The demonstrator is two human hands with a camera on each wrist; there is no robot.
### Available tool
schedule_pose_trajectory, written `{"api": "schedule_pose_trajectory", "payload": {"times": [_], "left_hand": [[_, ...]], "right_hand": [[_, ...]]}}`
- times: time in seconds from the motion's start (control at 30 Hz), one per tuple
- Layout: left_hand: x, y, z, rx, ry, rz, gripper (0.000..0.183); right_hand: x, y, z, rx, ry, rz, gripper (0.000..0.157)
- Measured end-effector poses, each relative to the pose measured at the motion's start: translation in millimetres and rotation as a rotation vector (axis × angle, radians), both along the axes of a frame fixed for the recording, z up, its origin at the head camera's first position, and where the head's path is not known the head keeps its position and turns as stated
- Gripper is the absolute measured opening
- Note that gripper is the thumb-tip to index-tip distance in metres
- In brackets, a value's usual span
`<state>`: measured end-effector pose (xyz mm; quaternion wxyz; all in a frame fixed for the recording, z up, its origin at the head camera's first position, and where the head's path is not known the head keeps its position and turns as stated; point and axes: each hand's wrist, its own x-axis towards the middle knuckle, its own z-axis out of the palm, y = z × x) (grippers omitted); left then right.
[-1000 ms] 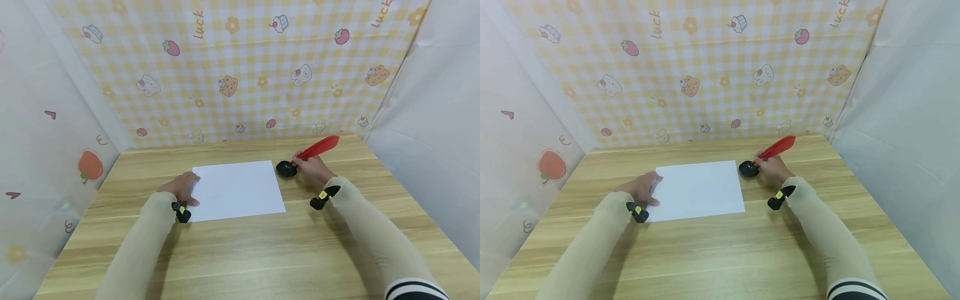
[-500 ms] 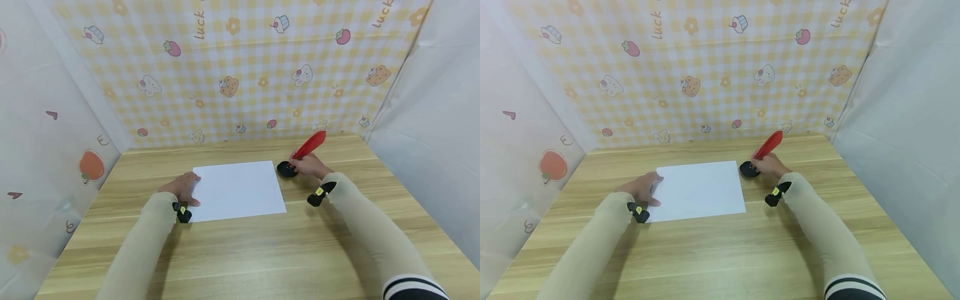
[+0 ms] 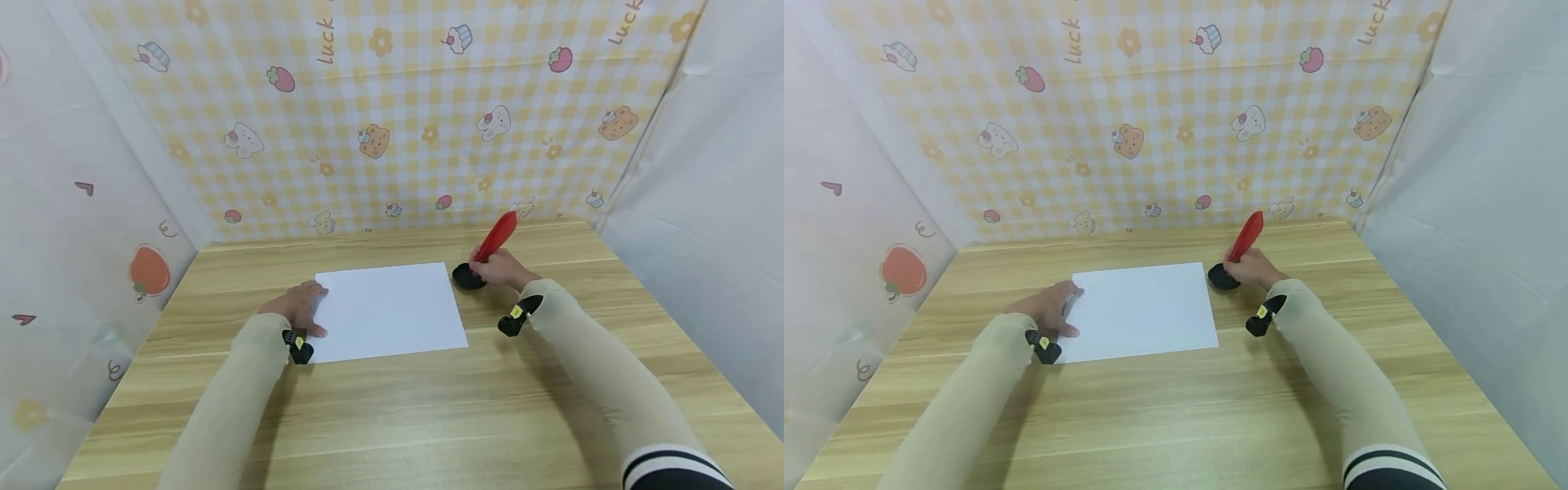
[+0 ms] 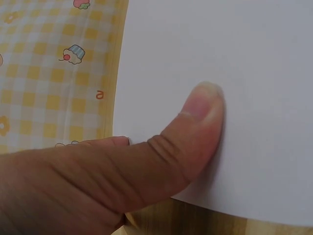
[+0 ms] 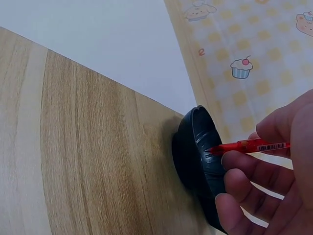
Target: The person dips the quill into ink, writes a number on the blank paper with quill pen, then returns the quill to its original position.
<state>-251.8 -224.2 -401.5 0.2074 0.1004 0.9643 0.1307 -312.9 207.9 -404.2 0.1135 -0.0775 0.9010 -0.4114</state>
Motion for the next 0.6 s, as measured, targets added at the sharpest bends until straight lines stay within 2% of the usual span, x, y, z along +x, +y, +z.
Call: {"api": "schedule_pose_trajectory", "payload": {"times": [0.33,0.6], "left_hand": [[-0.6,1.3,2.4,-0.001,0.007,0.005,0.096],[-1.1,-0.6,-0.8,0.011,-0.014,0.017,0.097]], "right_hand": [[1.4,-1.9,0.5,0.037,-0.006,0.010,0.012],[-0.5,-0.5,-3.4,0.067,0.042,0.033,0.009]]}}
